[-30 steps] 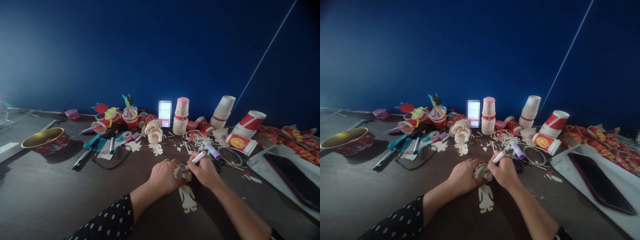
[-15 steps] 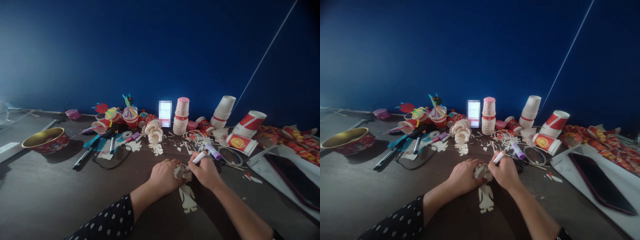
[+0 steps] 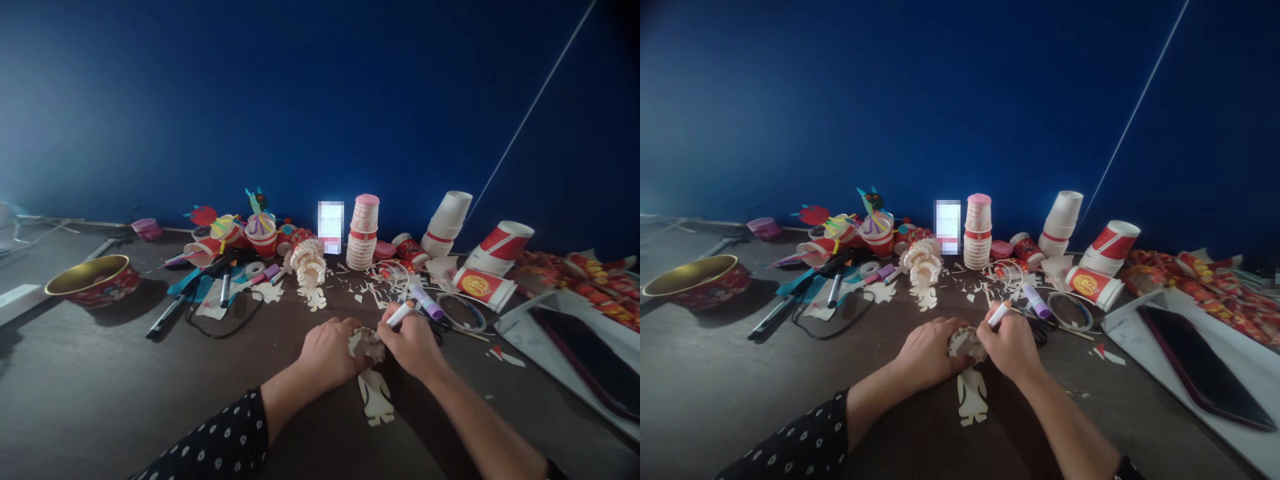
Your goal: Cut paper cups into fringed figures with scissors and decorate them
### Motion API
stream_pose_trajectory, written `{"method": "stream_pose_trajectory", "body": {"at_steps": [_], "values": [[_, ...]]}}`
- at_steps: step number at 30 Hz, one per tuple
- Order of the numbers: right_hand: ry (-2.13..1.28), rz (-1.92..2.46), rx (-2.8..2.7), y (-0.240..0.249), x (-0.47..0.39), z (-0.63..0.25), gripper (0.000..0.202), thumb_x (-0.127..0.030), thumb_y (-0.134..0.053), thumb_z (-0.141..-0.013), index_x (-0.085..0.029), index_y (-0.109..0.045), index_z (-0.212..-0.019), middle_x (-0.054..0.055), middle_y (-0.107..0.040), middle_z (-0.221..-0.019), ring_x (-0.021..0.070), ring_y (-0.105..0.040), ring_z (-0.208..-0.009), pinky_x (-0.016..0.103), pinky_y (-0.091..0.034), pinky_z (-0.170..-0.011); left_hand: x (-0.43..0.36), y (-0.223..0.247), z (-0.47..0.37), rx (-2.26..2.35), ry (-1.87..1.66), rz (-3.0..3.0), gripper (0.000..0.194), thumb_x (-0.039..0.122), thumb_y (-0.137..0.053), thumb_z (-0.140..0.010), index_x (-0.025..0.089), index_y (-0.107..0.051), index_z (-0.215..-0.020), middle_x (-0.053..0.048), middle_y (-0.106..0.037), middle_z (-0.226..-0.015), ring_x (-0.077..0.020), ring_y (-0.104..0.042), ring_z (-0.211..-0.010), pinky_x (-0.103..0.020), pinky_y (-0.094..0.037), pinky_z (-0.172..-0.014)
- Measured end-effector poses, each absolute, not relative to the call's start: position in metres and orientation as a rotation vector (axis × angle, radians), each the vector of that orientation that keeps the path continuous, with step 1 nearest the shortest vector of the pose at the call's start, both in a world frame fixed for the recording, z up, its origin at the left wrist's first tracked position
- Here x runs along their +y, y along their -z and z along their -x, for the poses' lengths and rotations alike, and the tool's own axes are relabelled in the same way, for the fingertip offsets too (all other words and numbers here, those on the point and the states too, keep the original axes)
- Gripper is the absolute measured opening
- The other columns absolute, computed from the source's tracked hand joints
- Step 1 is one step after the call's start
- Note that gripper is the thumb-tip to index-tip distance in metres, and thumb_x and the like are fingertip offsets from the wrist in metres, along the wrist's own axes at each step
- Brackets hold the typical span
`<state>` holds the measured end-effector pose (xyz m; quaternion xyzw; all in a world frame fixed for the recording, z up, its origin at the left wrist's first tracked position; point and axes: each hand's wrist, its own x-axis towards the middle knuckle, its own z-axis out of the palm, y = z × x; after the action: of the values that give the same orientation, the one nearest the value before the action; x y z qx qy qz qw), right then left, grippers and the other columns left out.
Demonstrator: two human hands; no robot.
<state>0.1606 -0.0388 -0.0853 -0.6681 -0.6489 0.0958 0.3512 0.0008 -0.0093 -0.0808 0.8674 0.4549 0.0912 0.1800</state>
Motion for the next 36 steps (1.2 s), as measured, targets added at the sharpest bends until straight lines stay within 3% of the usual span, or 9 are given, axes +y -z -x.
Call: {"method": "stream_pose_trajectory", "body": {"at_steps": [11, 36], "values": [[-0.275, 1.615, -1.62, 0.0873, -0.0373, -0.1623, 0.015, -0.025, -0.048, -0.069, -0.021, -0.045, -0.056, -0.004, -0.046, -0.046, 0.0125, -0.044, -0.046, 0.023, -0.034, -0.047, -0.0107, 0.0775, -0.001, 1.294, -0.214, -2.453, 0.052, 0.05, -0.056, -0.064, 0.028, -0.051, -0.11, -0.004, -0.061, -0.095, -0.0224, -0.058, -0.089, -0.031, -0.044, -0.076], [-0.256, 1.689, -1.702, 0.0889, -0.0378, -0.1602, 0.012, -0.026, -0.047, -0.071, -0.021, -0.046, -0.061, -0.002, -0.052, -0.049, 0.0151, -0.051, -0.048, 0.024, -0.035, -0.048, -0.009, 0.0831, 0.0, 1.269, -0.3, -2.458, 0.051, 0.051, -0.056, -0.063, 0.028, -0.053, -0.108, -0.005, -0.062, -0.092, -0.0242, -0.058, -0.087, -0.034, -0.044, -0.074]]}}
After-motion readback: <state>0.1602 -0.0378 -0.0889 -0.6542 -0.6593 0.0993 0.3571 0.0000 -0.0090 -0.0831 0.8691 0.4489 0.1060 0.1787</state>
